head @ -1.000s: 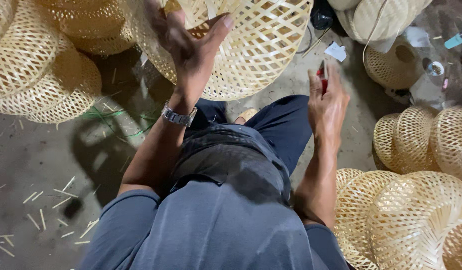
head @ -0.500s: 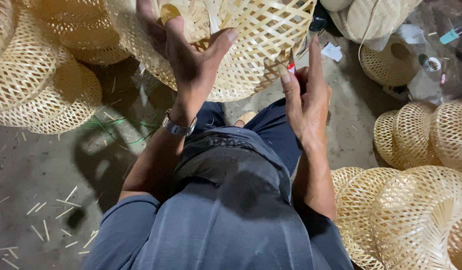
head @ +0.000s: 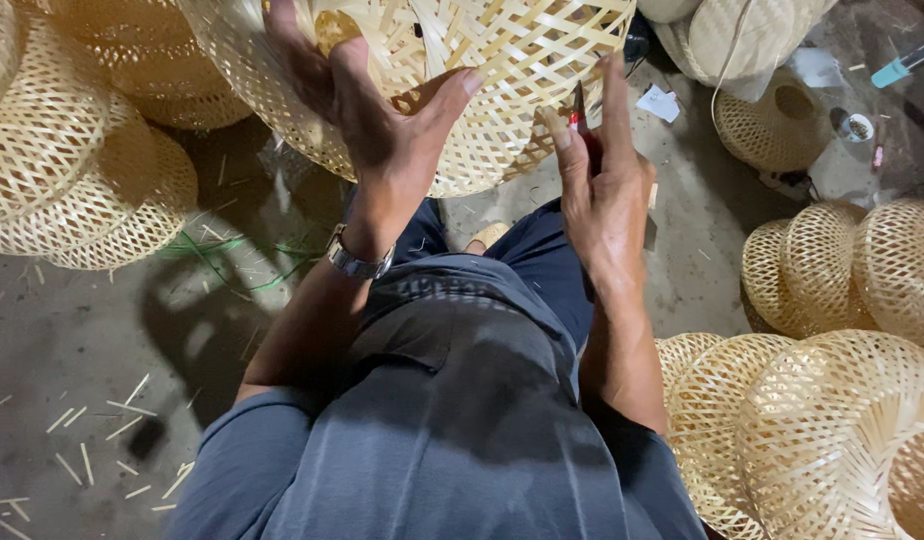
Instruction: The person sits on the floor holding a woven bamboo lampshade on their lap and trims off excess bamboo strip ends around its rim with a small knife, rotating the lampshade to work around the edge, then sets it down with other finished lampshades.
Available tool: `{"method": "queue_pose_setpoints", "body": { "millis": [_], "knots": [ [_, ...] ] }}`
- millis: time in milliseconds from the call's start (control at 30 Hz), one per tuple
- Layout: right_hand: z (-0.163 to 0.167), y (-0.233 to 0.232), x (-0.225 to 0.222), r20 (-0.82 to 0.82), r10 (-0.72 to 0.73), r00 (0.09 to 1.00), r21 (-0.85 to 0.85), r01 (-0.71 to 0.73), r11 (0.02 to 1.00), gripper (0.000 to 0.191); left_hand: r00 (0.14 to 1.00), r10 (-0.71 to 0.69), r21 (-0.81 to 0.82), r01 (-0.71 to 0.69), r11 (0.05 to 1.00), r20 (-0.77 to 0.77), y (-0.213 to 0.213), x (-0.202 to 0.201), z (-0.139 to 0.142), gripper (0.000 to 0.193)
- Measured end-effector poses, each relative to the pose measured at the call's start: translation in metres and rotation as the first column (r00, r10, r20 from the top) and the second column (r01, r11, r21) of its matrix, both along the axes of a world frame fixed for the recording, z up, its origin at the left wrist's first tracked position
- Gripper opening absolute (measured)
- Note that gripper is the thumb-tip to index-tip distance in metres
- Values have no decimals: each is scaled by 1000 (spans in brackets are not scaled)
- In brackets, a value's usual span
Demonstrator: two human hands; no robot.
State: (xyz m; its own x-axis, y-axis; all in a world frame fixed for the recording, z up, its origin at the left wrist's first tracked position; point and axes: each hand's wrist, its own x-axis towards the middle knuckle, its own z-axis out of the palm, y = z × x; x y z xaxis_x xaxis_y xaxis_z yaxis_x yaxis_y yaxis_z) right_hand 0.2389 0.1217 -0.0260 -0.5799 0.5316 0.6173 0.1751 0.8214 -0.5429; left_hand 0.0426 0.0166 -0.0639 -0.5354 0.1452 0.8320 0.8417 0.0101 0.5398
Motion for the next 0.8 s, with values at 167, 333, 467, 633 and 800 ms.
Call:
{"method": "queue_pose_setpoints", "body": {
  "millis": [167, 333, 467, 633, 800],
  "knots": [
    [-12, 1, -10, -72, -67, 995, 234, 82, 969, 37, 999, 41, -59, -40, 997, 20, 4, -1, -12, 86],
    [-20, 4, -15, -66, -115, 991, 275, 129, 953, 45, 994, 106, -95, -109, 990, -31, 14, -3, -22, 102],
    [-29, -7, -17, -52, -14, 999, 369, 32, 929, 53, 986, 129, -65, -136, 989, -107, 15, 0, -25, 105],
    [-35, -14, -15, -70, 24, 997, 337, 0, 941, 57, 993, 114, -115, -117, 987, -30, 9, 3, -24, 102],
    [-26, -5, -8, -80, 51, 996, 187, -35, 982, 47, 990, 124, -107, -131, 986, -69, 10, -1, -23, 97]
  ]
}}
